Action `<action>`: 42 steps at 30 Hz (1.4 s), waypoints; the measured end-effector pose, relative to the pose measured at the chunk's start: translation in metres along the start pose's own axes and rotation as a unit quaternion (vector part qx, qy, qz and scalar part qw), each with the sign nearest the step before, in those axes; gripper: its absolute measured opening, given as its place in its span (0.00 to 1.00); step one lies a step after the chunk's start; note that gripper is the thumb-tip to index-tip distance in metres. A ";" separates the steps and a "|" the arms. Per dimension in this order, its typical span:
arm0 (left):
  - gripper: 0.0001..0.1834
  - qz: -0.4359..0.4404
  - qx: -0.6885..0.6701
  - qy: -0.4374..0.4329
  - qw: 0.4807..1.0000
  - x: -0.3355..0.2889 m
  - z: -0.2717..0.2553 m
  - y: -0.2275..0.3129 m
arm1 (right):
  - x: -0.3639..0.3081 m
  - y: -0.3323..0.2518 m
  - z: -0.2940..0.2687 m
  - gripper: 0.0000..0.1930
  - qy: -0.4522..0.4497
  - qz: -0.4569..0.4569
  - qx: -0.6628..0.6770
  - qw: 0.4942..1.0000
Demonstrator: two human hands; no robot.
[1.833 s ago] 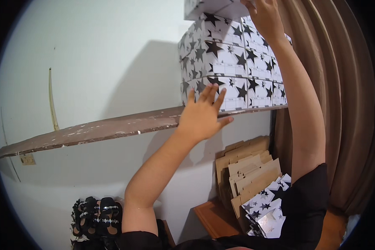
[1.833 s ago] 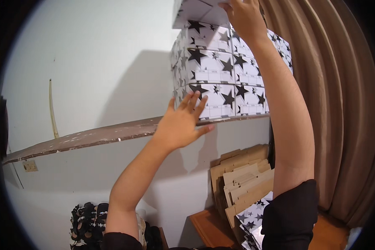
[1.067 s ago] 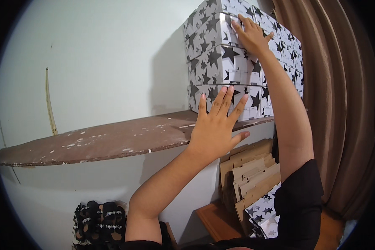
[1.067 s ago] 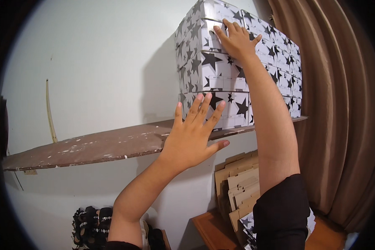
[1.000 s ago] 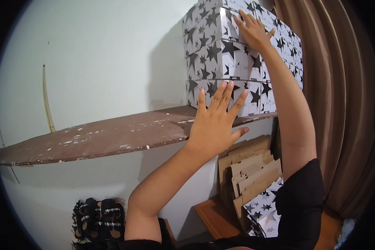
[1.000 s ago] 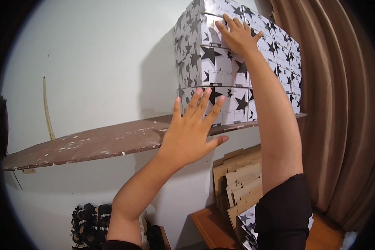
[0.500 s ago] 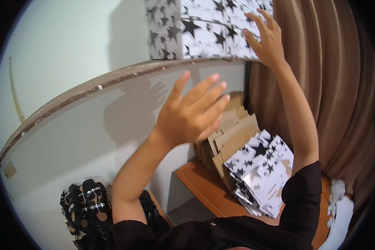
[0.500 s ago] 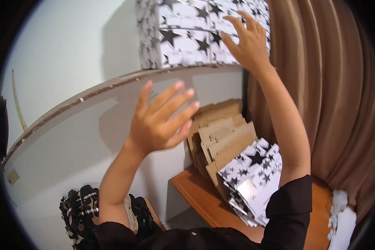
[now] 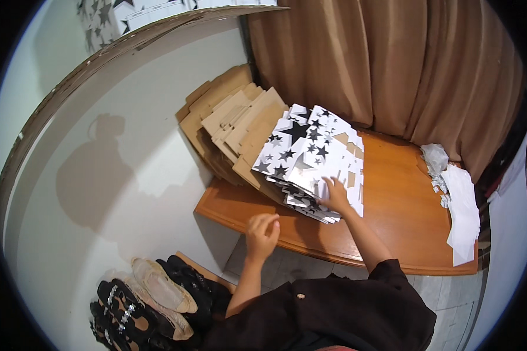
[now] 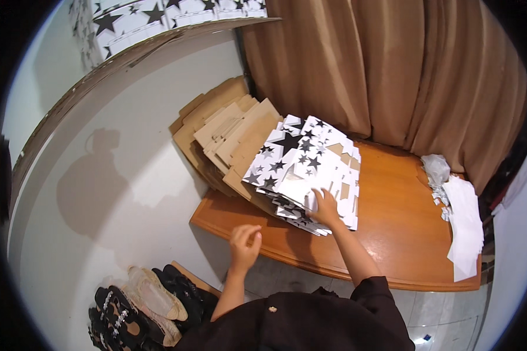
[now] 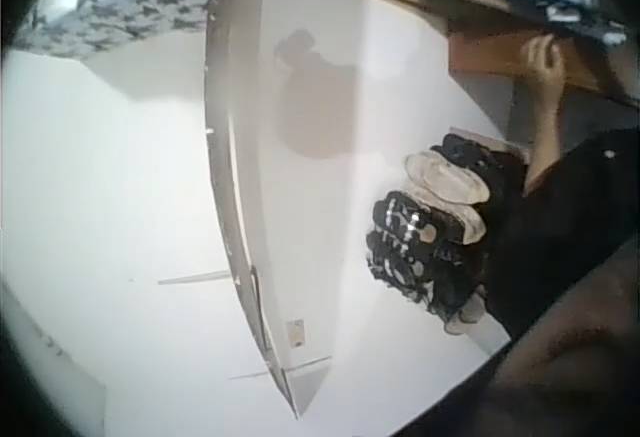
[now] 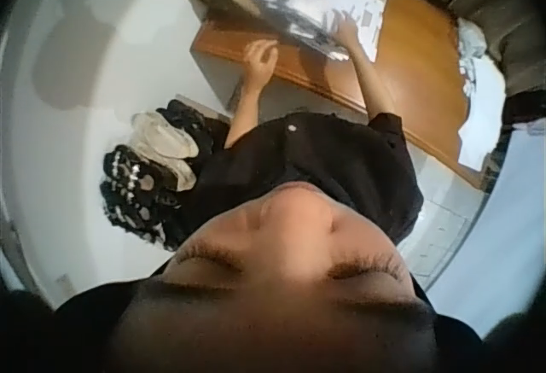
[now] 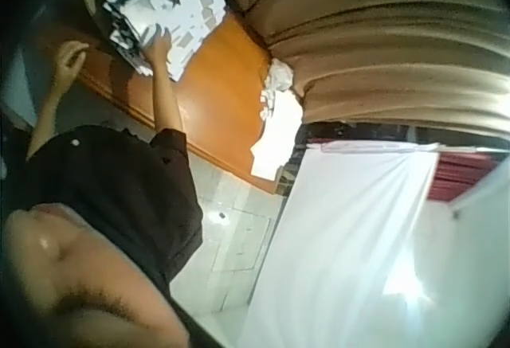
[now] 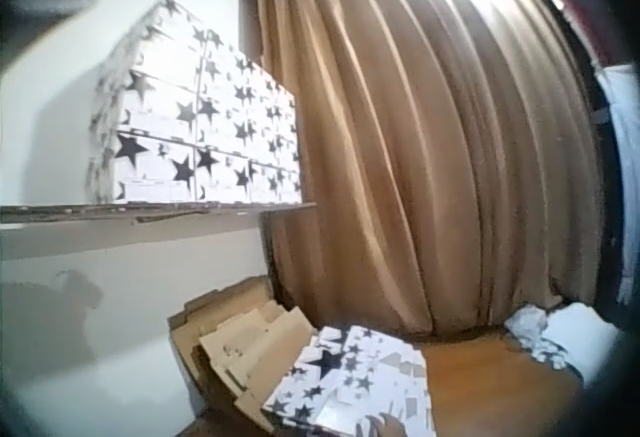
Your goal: Assembling cardboard shoe boxes from flat sheets and placing tissue paper inside them.
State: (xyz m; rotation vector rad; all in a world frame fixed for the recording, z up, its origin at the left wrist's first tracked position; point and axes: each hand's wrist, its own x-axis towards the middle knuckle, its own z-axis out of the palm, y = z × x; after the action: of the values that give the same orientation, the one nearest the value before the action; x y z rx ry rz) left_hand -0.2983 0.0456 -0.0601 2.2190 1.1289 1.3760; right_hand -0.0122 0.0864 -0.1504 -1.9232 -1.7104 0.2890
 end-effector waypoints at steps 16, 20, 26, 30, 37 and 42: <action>0.07 -0.073 -0.070 -0.079 0.992 -0.025 0.055 -0.001 | -0.027 0.029 0.014 0.31 0.053 0.041 -0.122 0.990; 0.07 -0.076 -0.082 -0.079 0.991 -0.022 0.077 0.017 | -0.014 0.048 0.029 0.28 0.075 0.016 -0.153 0.985; 0.17 -0.031 0.024 -0.118 0.992 -0.013 0.133 0.035 | -0.036 0.038 0.005 0.16 0.116 -0.074 -0.123 0.983; 0.29 0.002 0.178 -0.148 0.973 -0.002 0.176 0.037 | -0.059 0.036 -0.029 0.15 0.166 -0.119 -0.096 0.974; 0.19 0.109 0.195 -0.080 0.971 0.037 0.203 0.063 | -0.080 0.071 -0.093 0.17 0.194 -0.189 0.098 0.958; 0.07 0.239 0.115 0.217 0.940 0.084 0.186 0.109 | -0.099 0.115 -0.147 0.23 0.335 -0.077 0.165 0.924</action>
State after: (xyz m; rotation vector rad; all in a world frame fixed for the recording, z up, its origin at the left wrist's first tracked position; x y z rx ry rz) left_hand -0.0694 0.0649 -0.0346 2.5454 0.9453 2.1121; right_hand 0.1419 -0.0511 -0.1078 -1.4023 -1.2418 -0.1319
